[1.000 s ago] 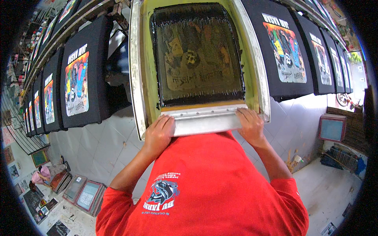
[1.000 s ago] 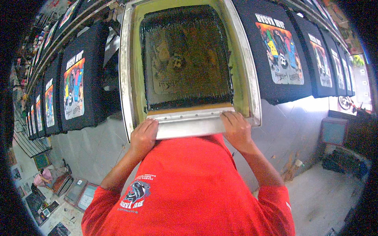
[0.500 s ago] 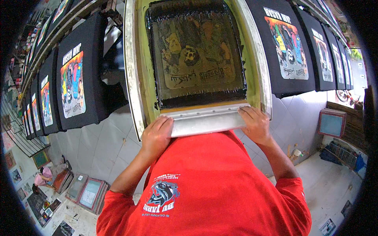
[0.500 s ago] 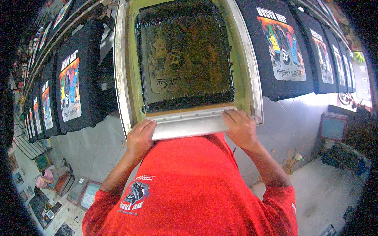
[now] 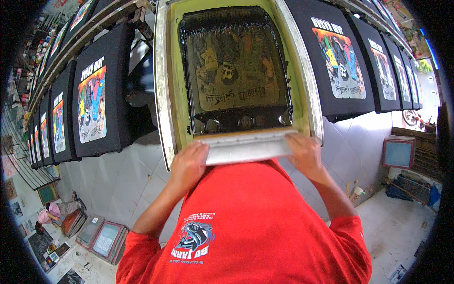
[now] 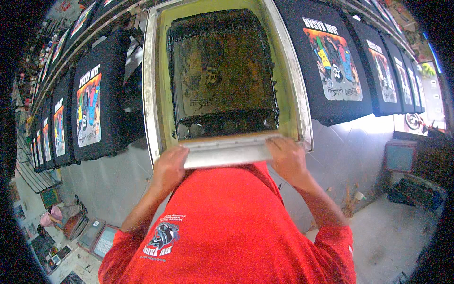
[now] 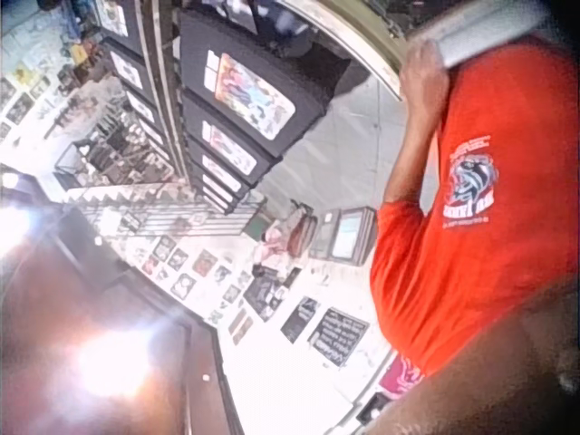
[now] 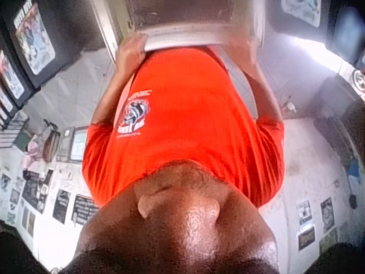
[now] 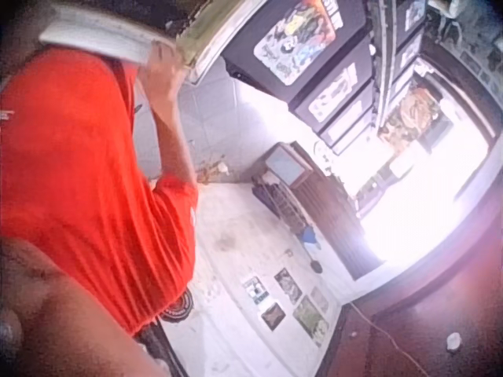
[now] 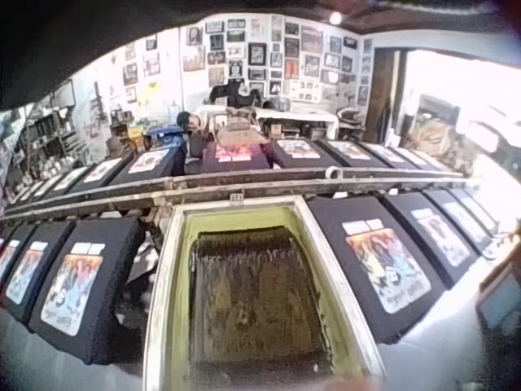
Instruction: The person performs screen printing on a black t-shirt using a squeegee to pull ink across a mesh frame. They repeatedly lift the frame and pull the squeegee to apply the design, then move the frame to a different location on the table.
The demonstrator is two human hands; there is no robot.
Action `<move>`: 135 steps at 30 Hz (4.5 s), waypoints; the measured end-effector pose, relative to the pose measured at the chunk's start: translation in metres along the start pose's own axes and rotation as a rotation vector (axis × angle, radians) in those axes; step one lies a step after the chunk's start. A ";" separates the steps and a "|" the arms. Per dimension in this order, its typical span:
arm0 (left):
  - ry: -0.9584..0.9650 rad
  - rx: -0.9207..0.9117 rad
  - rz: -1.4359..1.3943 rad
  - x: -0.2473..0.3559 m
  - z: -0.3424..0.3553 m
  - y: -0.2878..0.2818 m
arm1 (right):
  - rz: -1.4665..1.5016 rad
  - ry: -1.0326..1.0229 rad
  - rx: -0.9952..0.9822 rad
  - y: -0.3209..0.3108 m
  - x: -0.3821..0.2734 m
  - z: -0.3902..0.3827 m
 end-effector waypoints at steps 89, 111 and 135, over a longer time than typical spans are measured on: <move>-1.006 0.427 -0.506 -0.107 -0.097 -0.038 | 0.301 0.880 0.408 -0.002 0.010 -0.023; -1.126 0.497 -0.400 -0.472 -0.381 -0.228 | 0.409 0.765 0.370 0.171 -0.420 0.158; -0.997 0.384 -0.414 -0.579 -0.340 -0.252 | 0.258 0.891 0.397 0.194 -0.469 0.219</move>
Point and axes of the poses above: each hand's wrist, its own z-axis towards the middle knuckle, its own y-axis out of the palm, x = y × z, the point moved 1 cm from there along z, towards the middle knuckle, and after that the axes turned 3 degrees about -y, right-handed, at the moved point
